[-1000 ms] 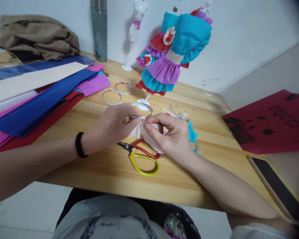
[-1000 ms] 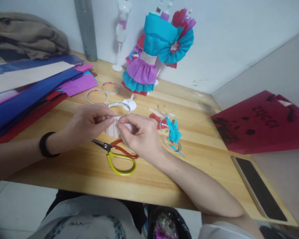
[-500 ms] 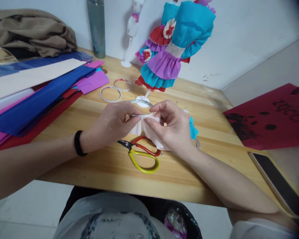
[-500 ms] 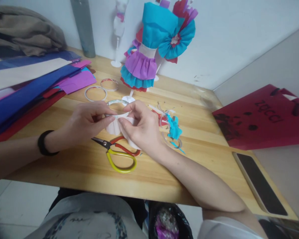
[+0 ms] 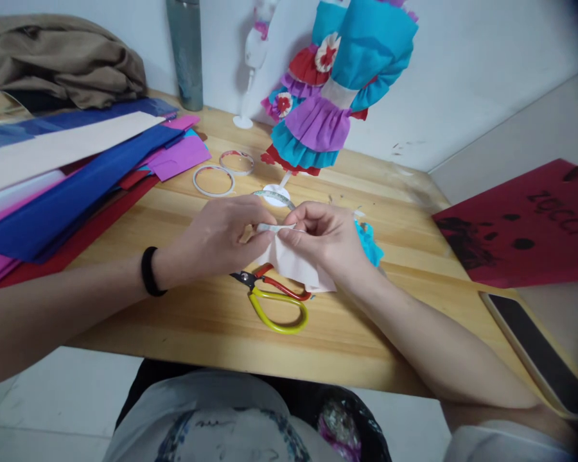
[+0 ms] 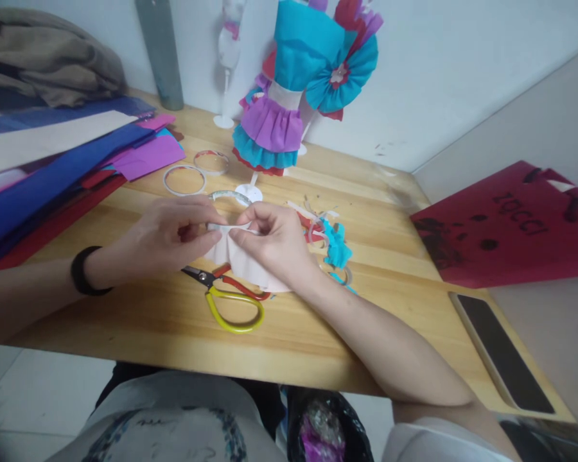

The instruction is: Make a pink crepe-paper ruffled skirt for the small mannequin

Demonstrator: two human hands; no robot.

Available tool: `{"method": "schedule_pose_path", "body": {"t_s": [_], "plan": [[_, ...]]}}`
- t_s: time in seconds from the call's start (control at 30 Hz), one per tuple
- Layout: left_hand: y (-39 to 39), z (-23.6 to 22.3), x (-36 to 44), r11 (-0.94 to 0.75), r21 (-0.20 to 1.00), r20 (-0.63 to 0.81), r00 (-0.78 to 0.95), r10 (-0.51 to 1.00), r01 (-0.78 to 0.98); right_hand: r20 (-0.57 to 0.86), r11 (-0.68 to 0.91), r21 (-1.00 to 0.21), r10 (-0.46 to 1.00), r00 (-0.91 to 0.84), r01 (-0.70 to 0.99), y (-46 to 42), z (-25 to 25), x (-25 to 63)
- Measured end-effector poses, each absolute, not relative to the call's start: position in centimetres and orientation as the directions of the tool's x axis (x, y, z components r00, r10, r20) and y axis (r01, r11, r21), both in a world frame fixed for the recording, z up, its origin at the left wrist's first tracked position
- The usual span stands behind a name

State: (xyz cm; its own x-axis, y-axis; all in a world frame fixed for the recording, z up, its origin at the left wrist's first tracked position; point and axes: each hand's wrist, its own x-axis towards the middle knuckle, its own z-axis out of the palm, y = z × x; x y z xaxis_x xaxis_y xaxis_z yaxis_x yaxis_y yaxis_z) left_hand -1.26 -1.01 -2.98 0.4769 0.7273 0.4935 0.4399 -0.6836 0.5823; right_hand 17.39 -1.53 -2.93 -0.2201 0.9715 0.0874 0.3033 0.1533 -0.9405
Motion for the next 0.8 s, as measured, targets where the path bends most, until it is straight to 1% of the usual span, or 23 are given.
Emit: {"method": "schedule_pose_path", "body": {"t_s": [0.1,0.17,0.3,0.4,0.47,0.5,0.57,0.67,0.73,0.8], "plan": [[-1.2,-2.9,-1.2,-0.64,0.635,0.444,0.473,0.761,0.432,0.031,0.09,-0.961,0.975,-0.222,0.263,-1.6,-2.8,17.4],[-1.3,-3.0,-1.2,-0.616,0.655,0.434,0.449,0.781,0.437,0.023,0.081,-0.964,0.974,-0.226,0.252,-1.6,-2.8,17.3],[-1.3,-3.4,-1.0,-0.555,0.716,0.408,0.391,0.825,0.424,0.068,0.135,-0.951,0.969,-0.239,0.278,-1.7,-3.1,17.2],[-1.3,-3.4,-0.9,-0.494,0.783,0.35,0.388,0.853,0.379,0.115,0.188,-0.938,0.961,-0.25,0.292,-1.8,-3.3,17.2],[-1.3,-3.4,-0.8,-0.48,0.801,0.348,0.374,0.86,0.359,0.129,0.204,-0.931,0.96,-0.25,0.303,-1.8,-3.5,17.2],[-1.3,-3.4,-0.8,-0.488,0.793,0.362,0.362,0.859,0.365,0.138,0.214,-0.925,0.959,-0.247,0.314,-1.8,-3.6,17.2],[-1.4,-3.5,-0.7,-0.528,0.74,0.409,0.345,0.845,0.417,0.172,0.25,-0.905,0.956,-0.24,0.345,-1.9,-3.7,17.2],[-1.6,-3.8,-0.8,-0.623,0.593,0.497,0.376,0.782,0.51,0.24,0.315,-0.861,0.944,-0.226,0.4,-2.1,-3.8,17.2],[-1.7,-4.1,-0.8,-0.669,0.496,0.549,0.398,0.735,0.553,0.257,0.33,-0.838,0.941,-0.219,0.435,-2.3,-3.8,17.1],[-1.9,-4.3,-0.8,-0.691,0.429,0.592,0.397,0.701,0.581,0.257,0.331,-0.824,0.942,-0.217,0.46,-2.3,-3.7,17.1]]}}
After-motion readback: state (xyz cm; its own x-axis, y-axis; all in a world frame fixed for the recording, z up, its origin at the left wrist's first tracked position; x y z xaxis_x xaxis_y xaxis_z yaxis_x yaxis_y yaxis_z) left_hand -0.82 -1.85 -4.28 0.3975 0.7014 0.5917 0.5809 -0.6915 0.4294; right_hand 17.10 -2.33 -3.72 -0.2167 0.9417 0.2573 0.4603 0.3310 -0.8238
